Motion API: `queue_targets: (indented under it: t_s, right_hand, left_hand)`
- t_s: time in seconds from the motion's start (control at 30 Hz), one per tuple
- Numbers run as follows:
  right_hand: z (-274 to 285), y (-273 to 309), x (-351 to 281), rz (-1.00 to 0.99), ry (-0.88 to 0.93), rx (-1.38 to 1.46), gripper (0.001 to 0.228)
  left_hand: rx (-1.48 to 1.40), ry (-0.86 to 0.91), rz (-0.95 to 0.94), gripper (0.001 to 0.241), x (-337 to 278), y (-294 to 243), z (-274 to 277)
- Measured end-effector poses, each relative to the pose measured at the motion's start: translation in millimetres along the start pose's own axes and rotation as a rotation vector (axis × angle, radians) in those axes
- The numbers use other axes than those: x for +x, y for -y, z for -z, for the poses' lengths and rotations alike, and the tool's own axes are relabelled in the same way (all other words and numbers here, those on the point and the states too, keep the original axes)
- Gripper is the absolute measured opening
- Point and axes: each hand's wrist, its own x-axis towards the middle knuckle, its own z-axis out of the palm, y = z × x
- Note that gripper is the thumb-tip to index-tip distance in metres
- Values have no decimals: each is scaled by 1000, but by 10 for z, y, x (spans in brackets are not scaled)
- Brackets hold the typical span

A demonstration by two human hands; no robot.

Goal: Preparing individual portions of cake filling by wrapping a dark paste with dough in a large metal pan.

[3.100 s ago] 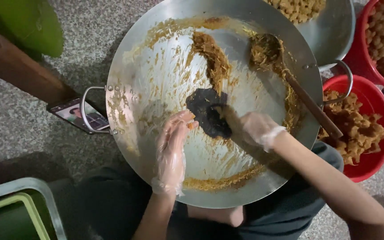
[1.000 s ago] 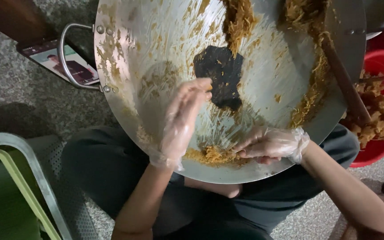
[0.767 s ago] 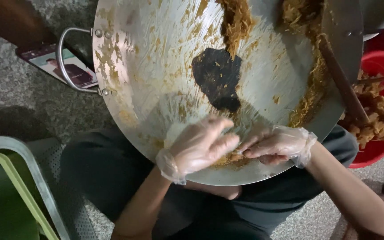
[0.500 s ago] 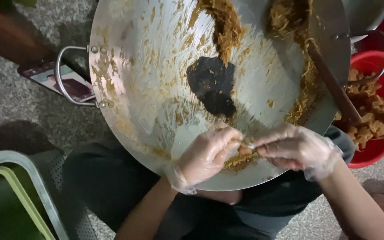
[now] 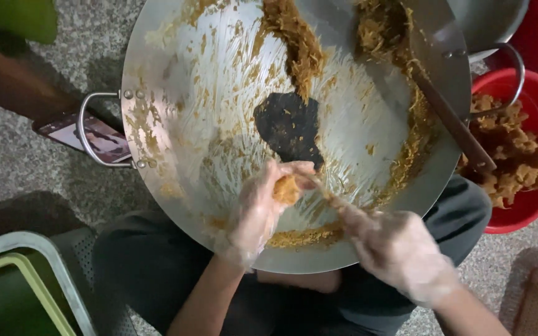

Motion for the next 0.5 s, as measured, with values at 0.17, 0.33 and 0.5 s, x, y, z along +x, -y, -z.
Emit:
queue_targets:
  t_s: [0.17,0.33,0.5]
  right_hand:
    - [-346,142,169,177,-96,-359,41]
    - [-403,88,72,-173,7,797,21]
    - [-328,-100,-151,-690,47,1212,29]
  left_hand:
    - [-260,1,63,50,-15,9,-30]
    - [-264,96,-106,39,-29,26,-48]
    - [241,198,-291,42,-47,26,-109]
